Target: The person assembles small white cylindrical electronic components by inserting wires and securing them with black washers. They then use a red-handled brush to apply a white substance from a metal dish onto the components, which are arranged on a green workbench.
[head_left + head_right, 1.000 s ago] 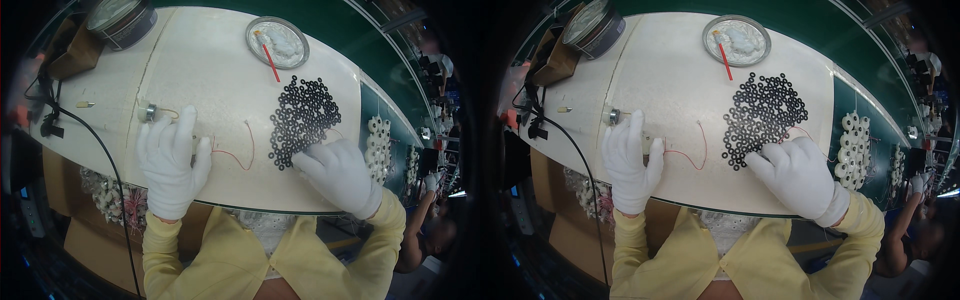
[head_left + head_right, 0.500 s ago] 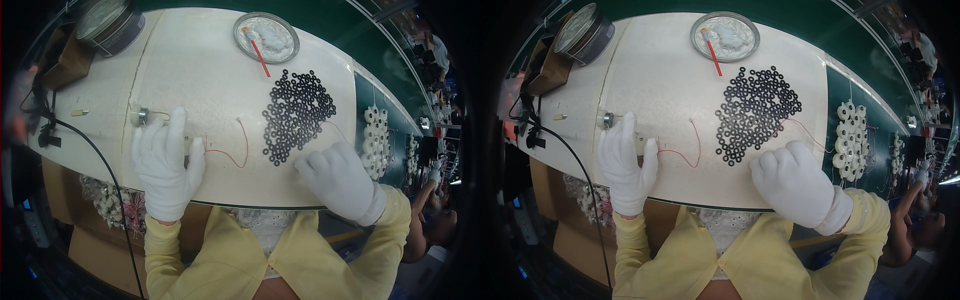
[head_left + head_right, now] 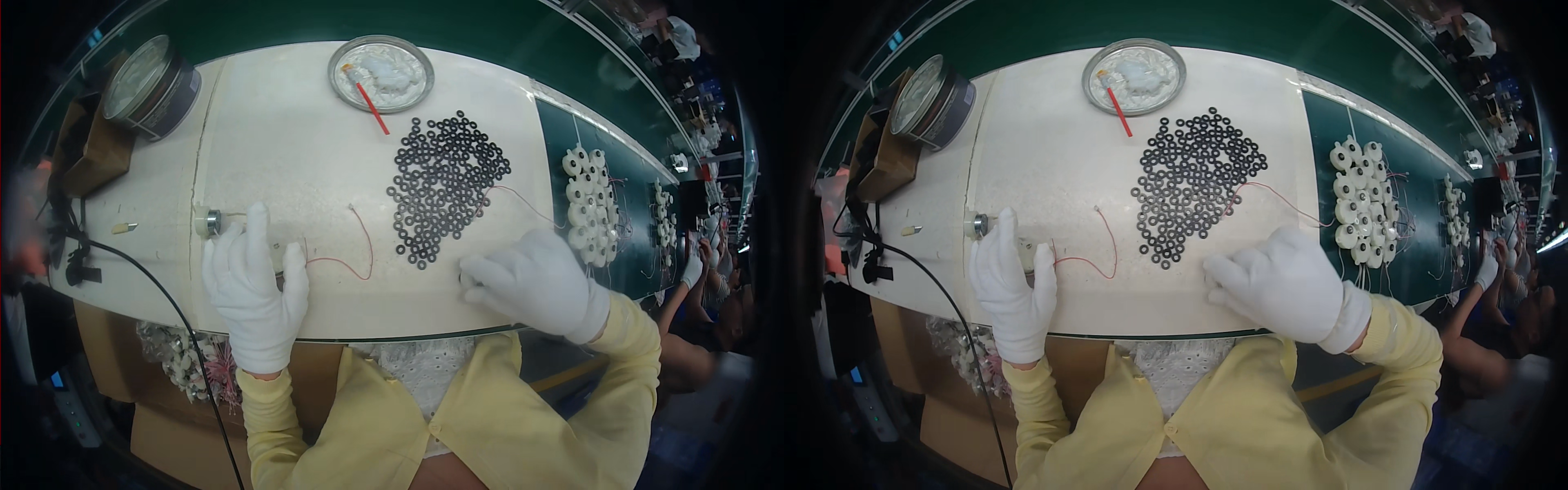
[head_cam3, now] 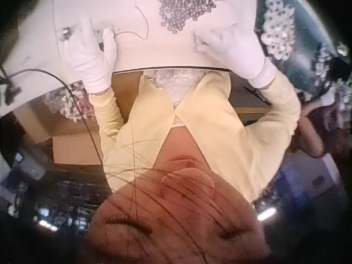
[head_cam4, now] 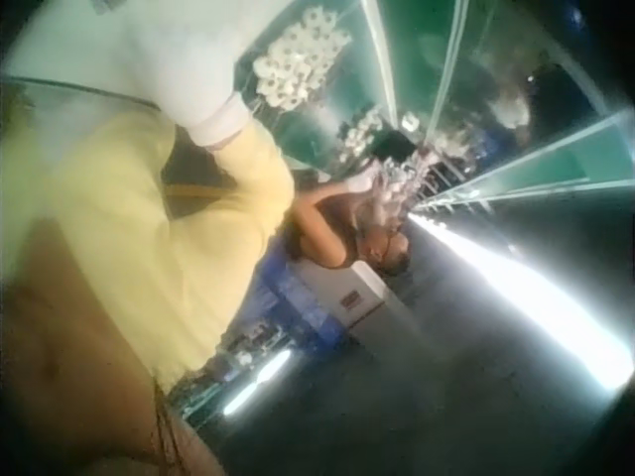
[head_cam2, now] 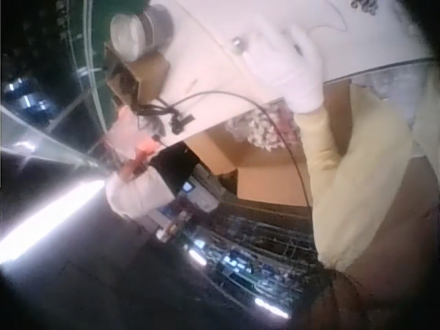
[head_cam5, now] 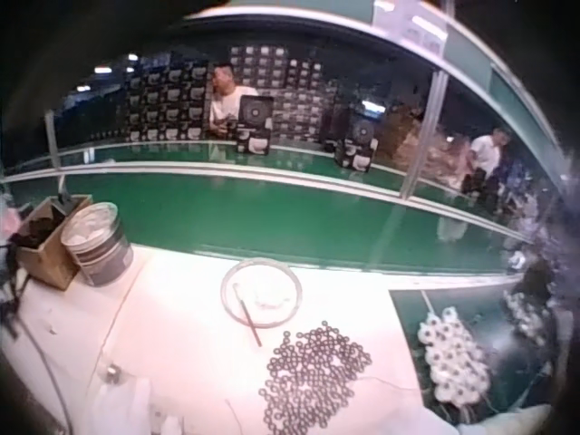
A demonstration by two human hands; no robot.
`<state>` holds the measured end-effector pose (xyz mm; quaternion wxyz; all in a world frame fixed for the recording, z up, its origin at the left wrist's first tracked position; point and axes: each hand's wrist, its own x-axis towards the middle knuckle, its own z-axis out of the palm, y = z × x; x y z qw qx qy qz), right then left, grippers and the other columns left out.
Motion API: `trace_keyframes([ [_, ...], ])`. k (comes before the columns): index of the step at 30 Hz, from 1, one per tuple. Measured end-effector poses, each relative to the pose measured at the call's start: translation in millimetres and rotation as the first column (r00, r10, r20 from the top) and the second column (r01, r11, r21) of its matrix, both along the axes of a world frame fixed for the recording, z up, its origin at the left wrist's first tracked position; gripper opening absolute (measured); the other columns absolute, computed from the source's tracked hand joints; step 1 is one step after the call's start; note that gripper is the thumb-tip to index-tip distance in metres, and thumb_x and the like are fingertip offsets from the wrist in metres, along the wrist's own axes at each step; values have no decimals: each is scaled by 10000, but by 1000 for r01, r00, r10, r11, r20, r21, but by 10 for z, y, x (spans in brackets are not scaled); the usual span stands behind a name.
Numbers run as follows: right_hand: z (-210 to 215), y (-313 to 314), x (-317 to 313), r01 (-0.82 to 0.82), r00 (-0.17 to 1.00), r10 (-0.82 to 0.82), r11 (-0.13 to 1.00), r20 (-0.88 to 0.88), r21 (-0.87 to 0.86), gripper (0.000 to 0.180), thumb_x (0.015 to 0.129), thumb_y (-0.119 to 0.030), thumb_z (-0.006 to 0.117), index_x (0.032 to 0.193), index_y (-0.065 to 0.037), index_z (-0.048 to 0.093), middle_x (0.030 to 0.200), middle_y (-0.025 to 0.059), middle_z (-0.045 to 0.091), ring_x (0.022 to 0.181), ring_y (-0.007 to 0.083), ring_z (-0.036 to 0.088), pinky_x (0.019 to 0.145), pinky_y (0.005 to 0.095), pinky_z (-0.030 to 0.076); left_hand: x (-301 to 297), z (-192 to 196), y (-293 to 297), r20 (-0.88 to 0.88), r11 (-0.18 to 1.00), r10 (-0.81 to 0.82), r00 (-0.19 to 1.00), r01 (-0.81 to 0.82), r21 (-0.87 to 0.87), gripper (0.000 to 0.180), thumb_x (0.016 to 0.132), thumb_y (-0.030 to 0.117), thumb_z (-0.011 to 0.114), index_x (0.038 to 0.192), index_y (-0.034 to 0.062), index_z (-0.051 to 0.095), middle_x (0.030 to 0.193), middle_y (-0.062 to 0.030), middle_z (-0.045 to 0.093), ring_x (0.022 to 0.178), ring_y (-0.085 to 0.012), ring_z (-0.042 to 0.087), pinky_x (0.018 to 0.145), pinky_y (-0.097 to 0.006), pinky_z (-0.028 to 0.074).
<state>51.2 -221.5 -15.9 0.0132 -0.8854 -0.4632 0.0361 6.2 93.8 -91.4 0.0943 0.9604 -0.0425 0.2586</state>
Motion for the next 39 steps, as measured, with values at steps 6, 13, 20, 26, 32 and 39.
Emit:
trace_keyframes([
  [6, -165, -466, -254, 331, 940, -339, 935, 46, 127, 228, 883, -248, 654, 1075, -126, 637, 647, 4, 603, 545, 216, 562, 565, 348, 400, -3, 1, -46, 20, 1000, 9, 1000, -9, 0, 594, 848, 174, 695, 1386, 5, 507, 1187, -169, 593, 1103, -339, 552, 1023, -479, 387],
  [13, 100, -642, -314, 397, 913, -403, 914, 70, 79, 196, 910, -289, 632, 1049, -151, 638, 631, 4, 591, 539, 208, 581, 547, 364, 406, 4, 6, -35, 24, 1000, -13, 1000, 13, 9, 574, 854, 163, 692, 1369, -17, 513, 1172, -181, 605, 1072, -350, 573, 1016, -480, 393],
  [20, -167, -239, -68, 400, 907, -412, 908, 90, 126, 343, 814, -345, 708, 1081, -143, 633, 688, 7, 606, 603, 230, 586, 594, 351, 430, 25, 27, -81, -1, 1000, -2, 1000, 2, 26, 570, 867, 147, 685, 1377, -29, 503, 1192, -183, 609, 1085, -360, 574, 1014, -476, 399],
  [26, -145, -443, -124, 258, 966, -259, 956, -11, 143, 316, 783, -286, 711, 1061, -157, 633, 774, 5, 608, 642, 221, 600, 618, 353, 443, -2, 17, -67, -20, 998, 15, 1000, -13, 58, 567, 884, 132, 668, 1396, -29, 486, 1248, -189, 602, 1131, -358, 558, 1029, -482, 396],
  [32, 778, -1103, -411, 305, 934, -246, 927, -259, 220, 229, 809, -156, 693, 1032, -148, 643, 837, 22, 617, 704, 234, 615, 636, 352, 458, -28, 32, -81, -37, 995, 26, 999, -22, 98, 549, 897, 120, 651, 1396, -35, 482, 1303, -190, 584, 1186, -366, 543, 1051, -477, 390],
  [39, 1110, -2123, -68, 639, 769, -629, 750, -115, 171, 216, 775, 80, 600, 961, -28, 617, 869, 80, 605, 785, 247, 600, 701, 346, 481, -40, 20, -56, -79, 995, 37, 996, -29, 96, 538, 900, 110, 638, 1393, -38, 482, 1333, -197, 568, 1242, -371, 517, 1077, -487, 373],
])
